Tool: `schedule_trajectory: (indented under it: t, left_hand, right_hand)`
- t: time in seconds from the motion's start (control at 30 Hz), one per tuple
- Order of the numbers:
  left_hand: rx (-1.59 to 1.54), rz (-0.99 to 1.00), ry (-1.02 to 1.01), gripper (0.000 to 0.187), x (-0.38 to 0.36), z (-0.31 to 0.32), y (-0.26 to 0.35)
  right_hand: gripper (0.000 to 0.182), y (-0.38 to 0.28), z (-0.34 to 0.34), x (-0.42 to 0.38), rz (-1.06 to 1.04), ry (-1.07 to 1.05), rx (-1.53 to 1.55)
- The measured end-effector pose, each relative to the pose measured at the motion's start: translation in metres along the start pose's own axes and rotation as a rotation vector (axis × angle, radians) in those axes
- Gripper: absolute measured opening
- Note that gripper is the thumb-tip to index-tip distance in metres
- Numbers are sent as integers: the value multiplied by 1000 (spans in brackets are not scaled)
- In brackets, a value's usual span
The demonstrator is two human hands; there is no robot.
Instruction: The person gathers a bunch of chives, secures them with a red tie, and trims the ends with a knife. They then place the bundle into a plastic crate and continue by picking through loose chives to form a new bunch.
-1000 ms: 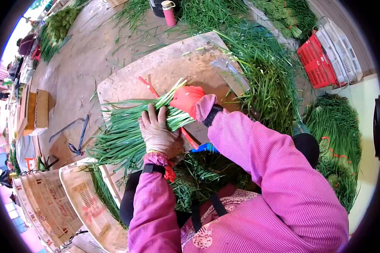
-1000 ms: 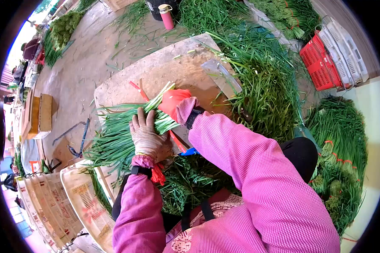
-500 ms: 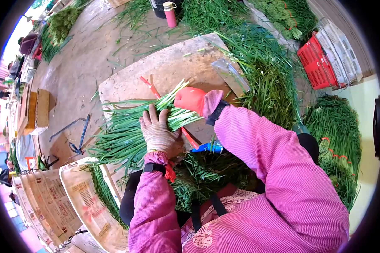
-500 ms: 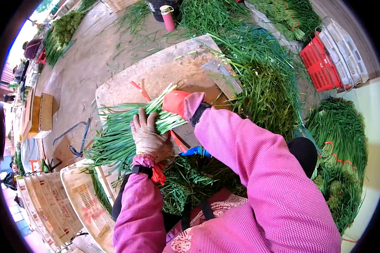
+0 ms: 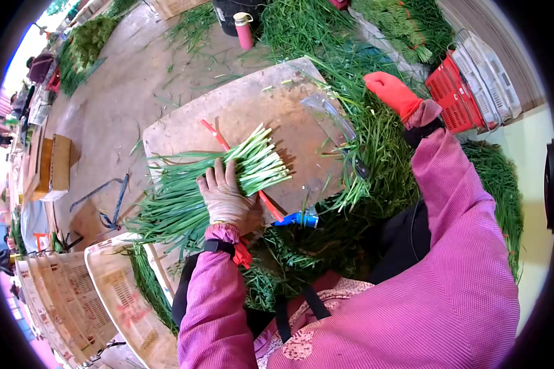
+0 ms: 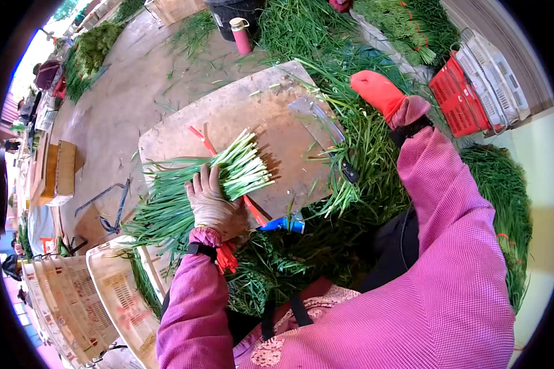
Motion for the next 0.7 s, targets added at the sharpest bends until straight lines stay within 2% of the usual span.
schedule_trajectory:
  t: [0.07,0.13,0.2,0.27,0.33,0.4,0.43,0.5,0.6,0.63,0.7]
  left_hand:
    - [94,3,-62,108,2,-1,1]
    - [125,17,-82,111,4,-6,3]
    - [158,42,-108,119,6,-9,4]
    - [150,43,-119,121,10,-15,2]
    - [131,52,-110,127,18,-11,-3]
    - [126,68,-90,124,22,-7,-7]
    - [120,85,-68,121,25,-7,-6]
    - [82,64,-123,120,28,-6,-6]
    - [74,88,-98,118,28,-2,-12]
    - [73,83,-96,118,29,-3,-13]
    - [89,73,-142,120,28,-1,-12]
  right_hand:
    - [55,-4,-22,-1,-282,474,-401]
    - [54,-28,26,-2,-463,425,-187]
    - [54,-50,86,-3,-561,314,189]
    - [52,-60,133,14,-553,309,223]
    - [51,-65,177,25,-478,309,425]
    - [52,-42,255,59,-417,-19,484]
    - [52,-38,269,59,-409,-12,485]
    - [43,-50,281,44,-619,209,-41]
    - [35,-57,230,22,-552,447,150]
    - [35,-62,217,10,-555,444,149]
    - [34,-91,206,-31,-733,421,-213]
Point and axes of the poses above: each hand's wrist, its own x-axis towards the middle knuckle, its own z-axis out of the palm, y = z × x, the point moved 8 cm from there along x, towards the middle knuckle, and after that the axes turned 1 degree about -z, right-handed, at the moved point
